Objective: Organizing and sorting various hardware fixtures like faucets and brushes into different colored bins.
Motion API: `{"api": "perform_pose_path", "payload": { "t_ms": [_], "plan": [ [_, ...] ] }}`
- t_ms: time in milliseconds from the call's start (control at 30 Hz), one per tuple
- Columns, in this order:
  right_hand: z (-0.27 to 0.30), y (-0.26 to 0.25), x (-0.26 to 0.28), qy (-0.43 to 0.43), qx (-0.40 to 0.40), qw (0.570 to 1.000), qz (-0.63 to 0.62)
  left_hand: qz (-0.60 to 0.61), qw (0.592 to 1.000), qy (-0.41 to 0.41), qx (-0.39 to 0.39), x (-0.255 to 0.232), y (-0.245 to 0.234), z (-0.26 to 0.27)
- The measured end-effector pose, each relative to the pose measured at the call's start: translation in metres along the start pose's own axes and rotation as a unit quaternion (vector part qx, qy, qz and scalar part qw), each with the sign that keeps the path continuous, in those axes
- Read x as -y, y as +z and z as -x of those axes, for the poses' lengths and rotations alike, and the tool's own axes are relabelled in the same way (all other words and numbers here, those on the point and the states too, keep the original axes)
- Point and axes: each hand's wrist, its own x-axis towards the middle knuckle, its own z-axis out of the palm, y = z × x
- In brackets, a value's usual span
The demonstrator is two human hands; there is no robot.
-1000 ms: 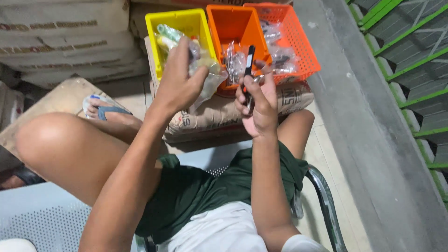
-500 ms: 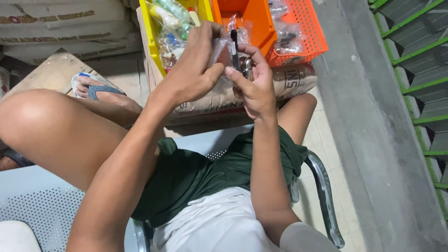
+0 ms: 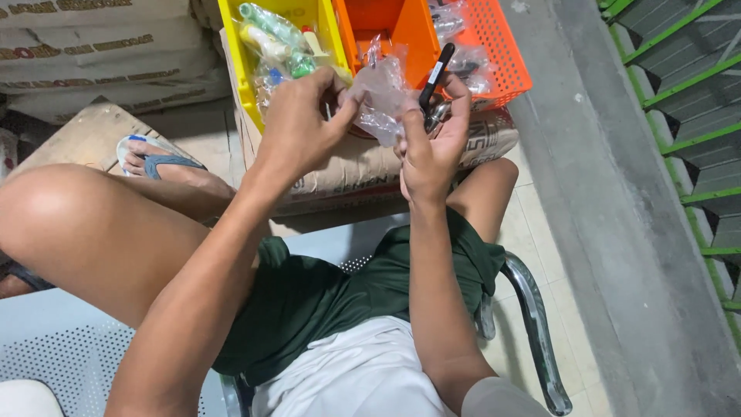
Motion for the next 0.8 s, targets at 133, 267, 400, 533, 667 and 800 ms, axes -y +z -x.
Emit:
{"api": "perform_pose_path", "payload": {
  "t_ms": [133,267,400,533,667,800],
  "plan": [
    [-0.009,-0.016,0.009,0.053,0.112,0.988,-0.094,0.043,0.998,-0.023,-0.029,0.007,0.004,-0.005],
    [-0.015,-0.036,0.015,0.12,0.168,0.952,-0.225,0.04,0.993,-0.032,-0.105,0.011,-0.003,-0.008],
    [-0.011,-0.033,0.058,0.09,0.185,0.97,-0.127,0.067,0.985,-0.067,-0.144,-0.002,-0.014,-0.01],
    [0.001,-0.025,0.089,0.061,0.239,0.967,0.055,0.078,0.983,-0.037,-0.163,0.003,-0.006,-0.009],
    [0.003,-0.019,0.101,-0.026,0.232,0.943,0.238,0.071,0.989,-0.03,-0.126,0.011,0.007,-0.007],
    [-0.006,-0.041,0.077,-0.036,0.146,0.921,0.359,0.043,0.996,-0.043,-0.071,0.005,0.006,-0.002]
  ]
}}
